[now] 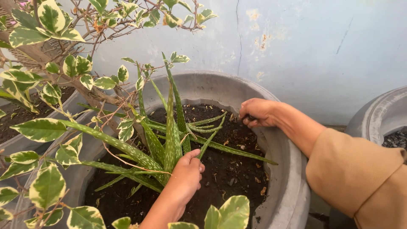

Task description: Picking up dead leaves and plant debris from potted plants and garden beds.

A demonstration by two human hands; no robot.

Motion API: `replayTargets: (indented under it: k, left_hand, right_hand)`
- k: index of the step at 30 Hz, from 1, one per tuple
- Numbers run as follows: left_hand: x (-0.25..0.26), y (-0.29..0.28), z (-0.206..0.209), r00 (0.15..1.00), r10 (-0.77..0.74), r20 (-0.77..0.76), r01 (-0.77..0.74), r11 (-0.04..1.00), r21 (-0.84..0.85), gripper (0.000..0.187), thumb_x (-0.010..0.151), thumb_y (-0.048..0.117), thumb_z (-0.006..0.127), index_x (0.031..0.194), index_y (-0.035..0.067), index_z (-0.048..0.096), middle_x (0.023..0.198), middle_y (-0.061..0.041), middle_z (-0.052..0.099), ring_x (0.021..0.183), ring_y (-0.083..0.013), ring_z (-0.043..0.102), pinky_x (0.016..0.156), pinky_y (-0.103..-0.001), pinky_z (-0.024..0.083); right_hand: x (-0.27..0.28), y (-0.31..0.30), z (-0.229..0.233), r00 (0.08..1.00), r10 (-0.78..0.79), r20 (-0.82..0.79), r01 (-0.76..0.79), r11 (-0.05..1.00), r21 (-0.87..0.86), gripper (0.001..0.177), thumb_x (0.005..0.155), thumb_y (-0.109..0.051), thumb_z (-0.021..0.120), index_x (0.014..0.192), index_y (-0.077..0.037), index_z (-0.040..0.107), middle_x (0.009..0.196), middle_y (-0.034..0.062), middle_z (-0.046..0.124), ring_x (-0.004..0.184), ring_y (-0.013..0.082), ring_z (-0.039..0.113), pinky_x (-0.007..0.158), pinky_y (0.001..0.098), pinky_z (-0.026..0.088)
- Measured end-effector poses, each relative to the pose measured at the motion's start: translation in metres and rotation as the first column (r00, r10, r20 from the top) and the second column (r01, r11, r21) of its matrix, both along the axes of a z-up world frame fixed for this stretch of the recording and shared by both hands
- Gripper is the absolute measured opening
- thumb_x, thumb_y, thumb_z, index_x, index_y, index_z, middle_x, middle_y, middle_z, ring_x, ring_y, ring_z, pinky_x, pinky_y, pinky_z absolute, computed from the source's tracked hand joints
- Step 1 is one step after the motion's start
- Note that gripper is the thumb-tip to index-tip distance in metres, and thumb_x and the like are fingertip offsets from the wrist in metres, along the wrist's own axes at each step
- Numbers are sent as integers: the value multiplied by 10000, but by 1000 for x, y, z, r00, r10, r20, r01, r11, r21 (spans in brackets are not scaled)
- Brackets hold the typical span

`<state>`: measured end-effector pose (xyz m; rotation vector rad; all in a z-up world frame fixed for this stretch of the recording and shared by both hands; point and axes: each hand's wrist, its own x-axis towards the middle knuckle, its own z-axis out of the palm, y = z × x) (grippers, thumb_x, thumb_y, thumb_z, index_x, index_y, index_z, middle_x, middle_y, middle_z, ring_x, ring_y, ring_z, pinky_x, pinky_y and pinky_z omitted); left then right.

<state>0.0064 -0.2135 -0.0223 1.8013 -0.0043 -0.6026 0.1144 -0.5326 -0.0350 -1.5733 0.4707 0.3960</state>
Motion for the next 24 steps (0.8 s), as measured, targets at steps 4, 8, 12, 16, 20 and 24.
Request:
replayTargets:
  k: [4, 8, 12, 16, 20, 24]
  left_hand:
    - [8, -7, -17, 997, 65, 39, -62, 994, -85, 493, 1004, 193, 416, 1489, 160, 498, 887, -38, 621, 648, -112, 462, 611, -286, 423]
    - [2, -10, -6, 995, 75, 70, -76, 997, 1, 495, 1002, 172, 398, 1485, 179, 507, 858, -19, 629, 625, -87, 471, 589, -245, 426]
    - [10, -8, -14, 994, 108, 31, -105, 989, -103, 460, 1013, 177, 432, 1465, 172, 517, 804, -20, 576, 544, -111, 391, 492, -281, 344]
    - [18, -8, -30, 990, 135, 42, -127, 981, -144, 477, 989, 164, 416, 1450, 163, 536, 795, -17, 572, 520, -88, 400, 461, -265, 359]
    - [21, -8, -35, 987, 150, 60, -138, 977, -162, 472, 981, 176, 415, 1431, 160, 552, 840, -37, 611, 578, -133, 428, 516, -299, 367]
    - [22, -7, -38, 977, 134, 167, -121, 989, -82, 458, 992, 188, 417, 1421, 130, 565, 913, -47, 676, 770, -116, 579, 739, -256, 483]
  right_hand:
    - [19, -4, -43, 938, 346, -35, -250, 600, -760, 147, 936, -69, 604, 1056, -9, 663, 1034, 197, 696, 803, 226, 615, 612, 328, 472]
    - [-33, 50, -12, 923, 317, -218, -227, -8, -974, 330, 970, -109, 604, 1294, -53, 631, 1283, 189, 685, 1177, 372, 679, 909, 466, 575]
    - [-39, 60, -11, 832, 336, -441, -385, -223, -896, 265, 925, -130, 688, 1184, -114, 741, 1313, 76, 678, 1216, 292, 673, 922, 421, 590]
    - [-34, 60, -15, 785, 401, -472, -341, -356, -870, 254, 931, -109, 664, 1167, -131, 758, 1283, 56, 706, 1193, 283, 686, 904, 416, 603]
    - [-4, 30, -36, 796, 447, -408, -318, -265, -910, 254, 942, -106, 622, 1143, -115, 778, 1258, 96, 718, 1154, 302, 698, 917, 418, 579]
    - [21, -2, -23, 772, 568, -284, -272, -109, -956, 281, 966, -222, 606, 937, -4, 780, 989, 196, 777, 833, 278, 704, 782, 379, 547]
